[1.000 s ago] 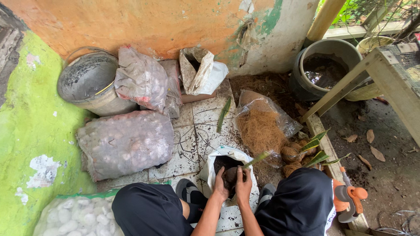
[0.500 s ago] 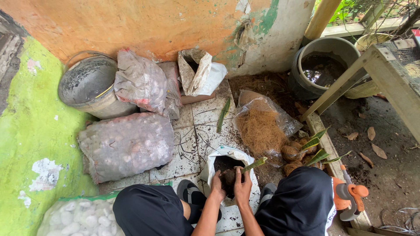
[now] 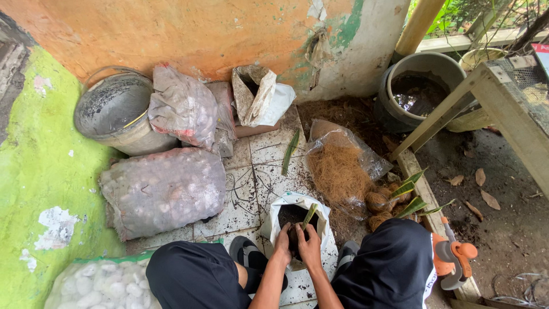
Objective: The person sits on a tiled floor and packs soil around a small plant inside a white bag. They use both hands to press and adjust the soil, ensuring the plant is stable within the bag.
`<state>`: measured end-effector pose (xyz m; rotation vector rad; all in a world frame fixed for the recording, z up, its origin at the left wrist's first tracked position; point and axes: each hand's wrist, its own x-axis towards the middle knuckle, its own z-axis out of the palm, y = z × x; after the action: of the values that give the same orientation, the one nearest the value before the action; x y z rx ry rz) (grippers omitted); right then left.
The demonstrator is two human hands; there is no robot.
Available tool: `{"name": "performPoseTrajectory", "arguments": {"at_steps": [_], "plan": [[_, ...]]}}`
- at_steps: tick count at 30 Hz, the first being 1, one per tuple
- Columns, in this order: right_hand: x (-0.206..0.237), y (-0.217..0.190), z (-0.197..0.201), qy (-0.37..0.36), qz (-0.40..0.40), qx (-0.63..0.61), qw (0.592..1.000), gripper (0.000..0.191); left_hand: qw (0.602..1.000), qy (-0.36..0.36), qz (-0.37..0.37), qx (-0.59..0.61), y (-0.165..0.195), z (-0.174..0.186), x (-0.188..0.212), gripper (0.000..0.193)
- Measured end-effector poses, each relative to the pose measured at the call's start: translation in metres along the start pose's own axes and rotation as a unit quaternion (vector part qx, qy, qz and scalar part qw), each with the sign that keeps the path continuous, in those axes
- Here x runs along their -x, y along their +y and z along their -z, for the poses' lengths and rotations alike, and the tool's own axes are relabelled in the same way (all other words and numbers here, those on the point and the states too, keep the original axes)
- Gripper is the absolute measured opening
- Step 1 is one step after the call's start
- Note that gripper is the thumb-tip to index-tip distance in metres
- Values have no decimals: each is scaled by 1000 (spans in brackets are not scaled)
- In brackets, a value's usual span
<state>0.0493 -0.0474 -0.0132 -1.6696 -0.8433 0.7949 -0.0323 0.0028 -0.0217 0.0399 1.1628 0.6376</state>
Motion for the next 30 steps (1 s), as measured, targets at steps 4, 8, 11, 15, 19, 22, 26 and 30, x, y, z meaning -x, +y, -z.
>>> {"name": "performPoseTrajectory", "arguments": {"at_steps": [4, 8, 11, 15, 19, 22, 26, 30], "plan": [[4, -2, 0, 9, 5, -13, 1000, 27, 1000, -10, -3, -10, 1, -5, 3, 37], [1, -3, -7, 4, 1, -15, 1000, 29, 1000, -26, -5, 16, 1, -3, 4, 33], [4, -2, -7, -12, -10, 3, 1000, 31, 995, -73, -18, 59, -1, -1, 5, 33], [5, -3, -9, -18, -7, 52, 998, 31, 990, -95, -29, 101, -3, -5, 5, 31], [5, -3, -11, 18, 86, 117, 989, 26, 979, -141, -31, 142, -6, -11, 7, 29], [5, -3, -13, 30, 112, 157, 981, 22, 968, -188, 16, 167, -11, -10, 11, 38], [3, -5, -19, 43, 147, 177, 972, 17, 972, -188, -75, 123, -7, -11, 13, 41], [-2, -7, -27, 34, 189, 173, 966, 16, 954, -238, -32, 179, 0, -5, 19, 38]]}}
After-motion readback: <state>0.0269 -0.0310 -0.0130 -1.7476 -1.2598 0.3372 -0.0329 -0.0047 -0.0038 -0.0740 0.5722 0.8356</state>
